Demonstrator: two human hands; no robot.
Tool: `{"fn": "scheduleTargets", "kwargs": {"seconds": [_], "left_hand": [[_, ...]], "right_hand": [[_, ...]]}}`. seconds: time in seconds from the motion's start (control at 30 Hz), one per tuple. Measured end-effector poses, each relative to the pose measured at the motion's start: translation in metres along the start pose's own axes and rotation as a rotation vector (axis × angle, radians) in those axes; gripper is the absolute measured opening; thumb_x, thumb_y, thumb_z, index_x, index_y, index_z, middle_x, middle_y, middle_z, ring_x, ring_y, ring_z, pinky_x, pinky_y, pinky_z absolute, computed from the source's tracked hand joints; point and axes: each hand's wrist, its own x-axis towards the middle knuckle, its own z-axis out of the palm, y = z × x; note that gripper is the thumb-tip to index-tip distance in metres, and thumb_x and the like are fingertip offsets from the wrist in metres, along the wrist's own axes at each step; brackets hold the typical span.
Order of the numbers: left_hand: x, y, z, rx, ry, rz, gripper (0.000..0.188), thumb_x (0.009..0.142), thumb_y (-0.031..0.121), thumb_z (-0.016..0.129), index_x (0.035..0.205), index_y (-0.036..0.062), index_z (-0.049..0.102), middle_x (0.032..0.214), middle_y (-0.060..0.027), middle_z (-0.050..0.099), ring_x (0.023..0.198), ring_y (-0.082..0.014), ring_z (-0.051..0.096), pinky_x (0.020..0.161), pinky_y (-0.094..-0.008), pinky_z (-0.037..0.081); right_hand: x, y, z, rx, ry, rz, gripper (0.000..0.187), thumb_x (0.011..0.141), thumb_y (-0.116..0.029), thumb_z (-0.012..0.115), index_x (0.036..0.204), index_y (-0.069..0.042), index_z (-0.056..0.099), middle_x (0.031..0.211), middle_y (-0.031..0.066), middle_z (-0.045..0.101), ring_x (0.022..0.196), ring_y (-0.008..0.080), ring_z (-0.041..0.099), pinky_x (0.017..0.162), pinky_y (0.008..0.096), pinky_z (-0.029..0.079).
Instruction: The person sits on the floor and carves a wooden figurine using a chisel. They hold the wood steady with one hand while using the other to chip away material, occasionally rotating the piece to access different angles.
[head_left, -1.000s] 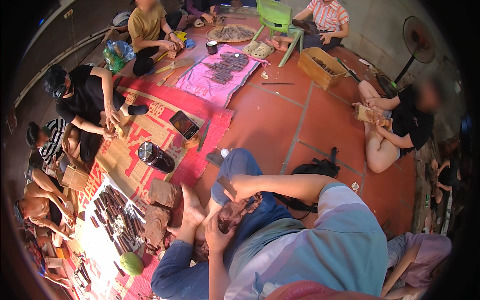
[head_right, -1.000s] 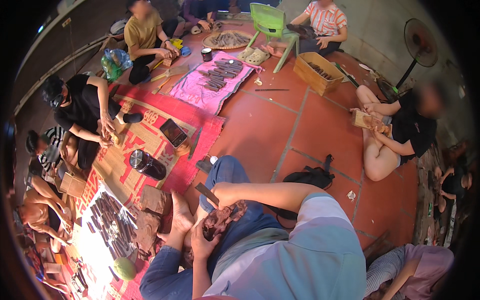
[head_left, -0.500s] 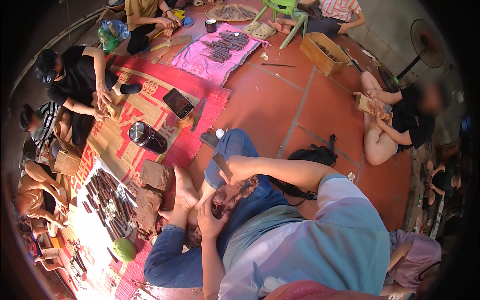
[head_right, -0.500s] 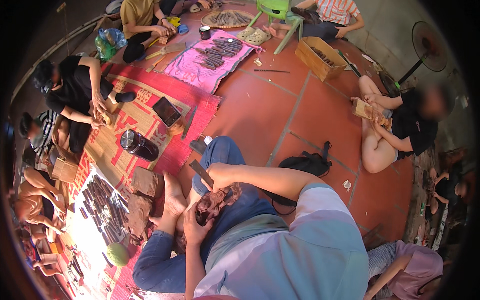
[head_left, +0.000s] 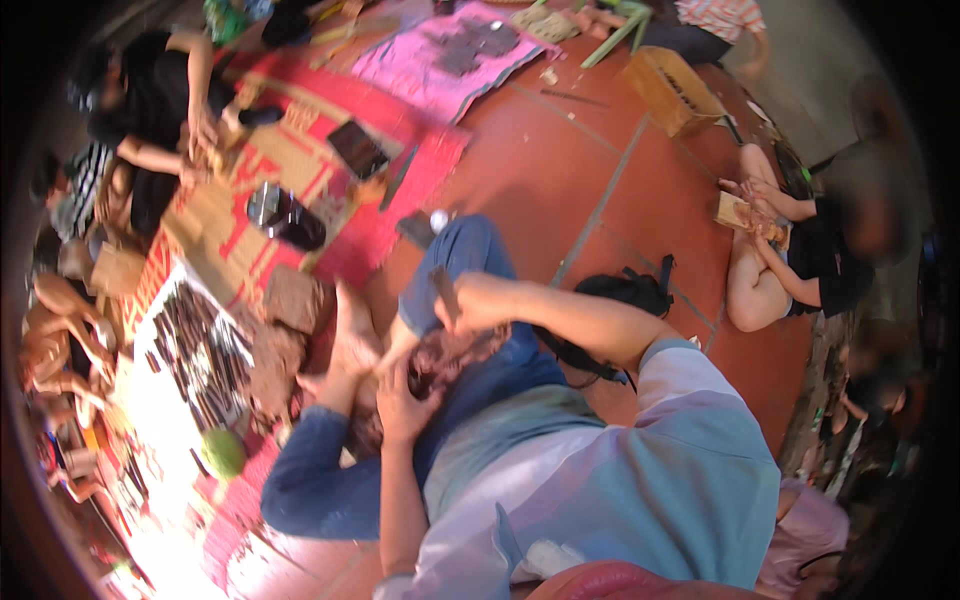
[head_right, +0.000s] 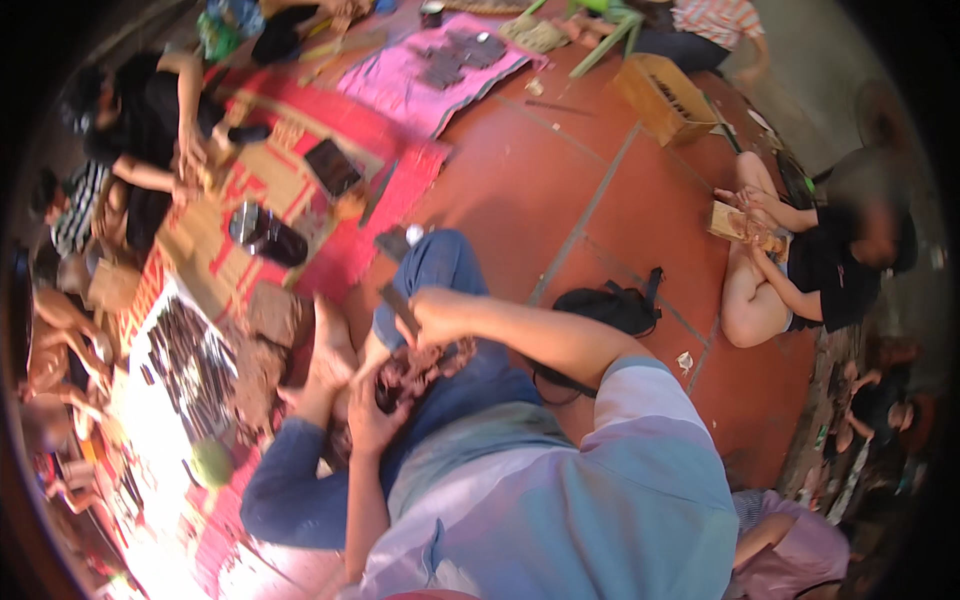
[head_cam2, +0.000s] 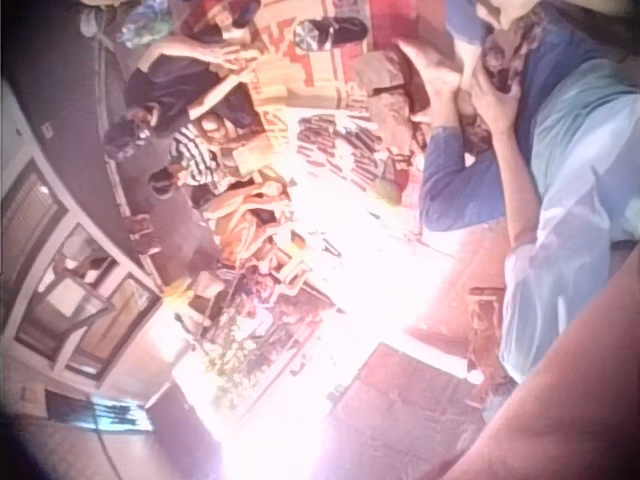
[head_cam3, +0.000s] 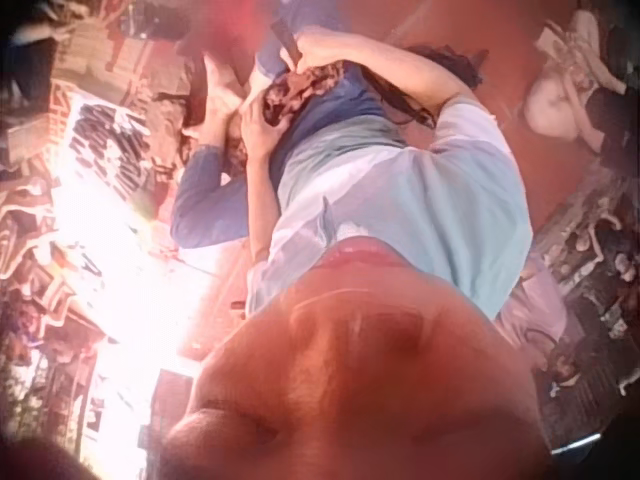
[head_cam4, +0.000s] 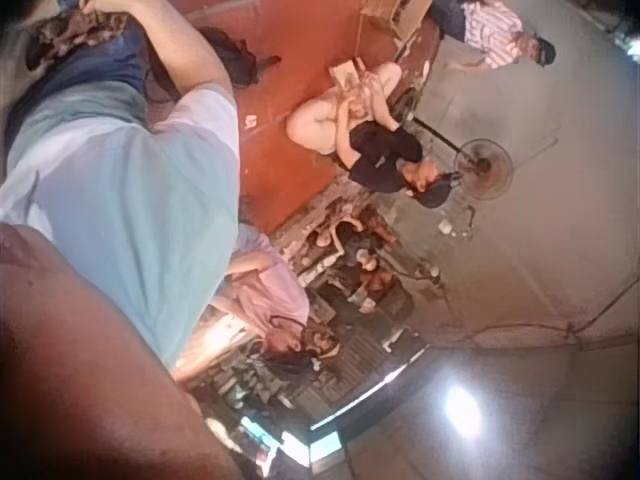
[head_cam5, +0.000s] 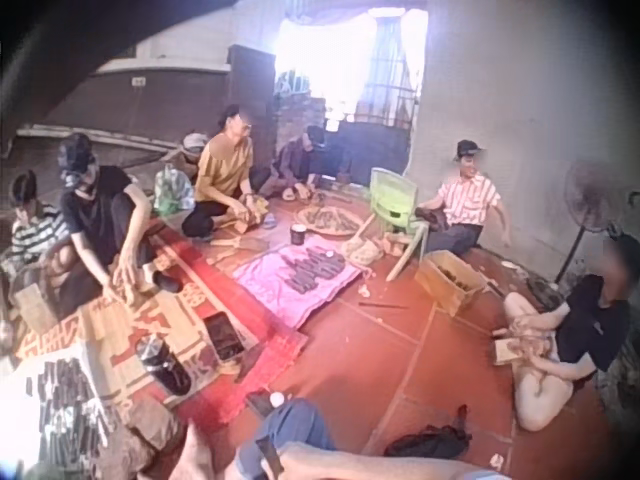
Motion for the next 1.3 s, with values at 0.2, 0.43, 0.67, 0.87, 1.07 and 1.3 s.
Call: {"fn": "scheduleTargets", "kwargs": {"seconds": [0.2, 0.43, 0.67, 0.87, 1.07, 1.3], "left_hand": [[-0.007, -0.005, -0.002, 0.123, 0.015, -0.007, 0.077, 0.066, 0.032, 0.079, 0.134, 0.0133, 0.048, 0.124, -0.0128, 0.057, 0.113, -0.0334, 0.054, 0.095, -0.0447, 0.044], [-0.011, -0.004, -0.005, 0.050, -0.021, -0.063, 0.079, 0.064, 0.026, 0.080, 0.134, 0.0124, 0.048, 0.122, -0.0146, 0.058, 0.110, -0.0357, 0.056, 0.095, -0.0438, 0.045], [-0.010, -0.004, -0.003, 0.043, -0.016, -0.074, 0.079, 0.064, 0.027, 0.081, 0.135, 0.0155, 0.048, 0.120, -0.0152, 0.057, 0.107, -0.0369, 0.057, 0.093, -0.0445, 0.046], [-0.009, -0.004, -0.003, 0.008, 0.010, -0.060, 0.077, 0.064, 0.027, 0.080, 0.134, 0.0152, 0.049, 0.119, -0.0159, 0.058, 0.109, -0.0373, 0.056, 0.095, -0.0446, 0.045], [-0.010, -0.004, -0.003, -0.001, 0.037, -0.035, 0.076, 0.065, 0.028, 0.079, 0.134, 0.0150, 0.049, 0.119, -0.0152, 0.058, 0.109, -0.0370, 0.056, 0.095, -0.0448, 0.045], [-0.011, -0.002, -0.005, 0.005, 0.023, -0.059, 0.076, 0.064, 0.029, 0.079, 0.133, 0.0163, 0.050, 0.120, -0.0136, 0.058, 0.109, -0.0357, 0.056, 0.095, -0.0442, 0.045]], "right_hand": [[0.000, 0.016, 0.016, -0.068, 0.021, -0.086, 0.009, 0.067, -0.010, 0.070, 0.075, -0.006, 0.066, 0.072, 0.0086, 0.066, 0.070, 0.0235, 0.065, 0.063, 0.0344, 0.049], [-0.005, 0.016, -0.012, 0.230, 0.124, 0.016, 0.006, 0.082, 0.001, 0.066, 0.088, 0.001, 0.064, 0.083, 0.0049, 0.067, 0.080, 0.0108, 0.062, 0.072, 0.0250, 0.050], [-0.023, 0.001, 0.000, 0.126, 0.050, 0.087, 0.011, 0.078, -0.003, 0.072, 0.083, 0.001, 0.064, 0.080, 0.0040, 0.067, 0.075, 0.0102, 0.062, 0.067, 0.0264, 0.049], [0.000, -0.003, -0.001, 0.091, -0.076, 0.112, 0.011, 0.077, -0.002, 0.070, 0.079, 0.001, 0.059, 0.071, 0.0038, 0.063, 0.072, 0.0115, 0.063, 0.064, 0.0289, 0.050], [0.001, -0.004, 0.003, -0.038, -0.132, 0.017, 0.008, 0.076, 0.001, 0.068, 0.078, 0.001, 0.060, 0.072, 0.0062, 0.065, 0.066, 0.0125, 0.063, 0.059, 0.0273, 0.050], [0.020, 0.012, -0.035, 0.241, 0.117, 0.152, 0.010, 0.081, -0.001, 0.069, 0.081, -0.002, 0.059, 0.083, 0.0056, 0.066, 0.074, 0.0099, 0.064, 0.063, 0.0252, 0.052]]}}
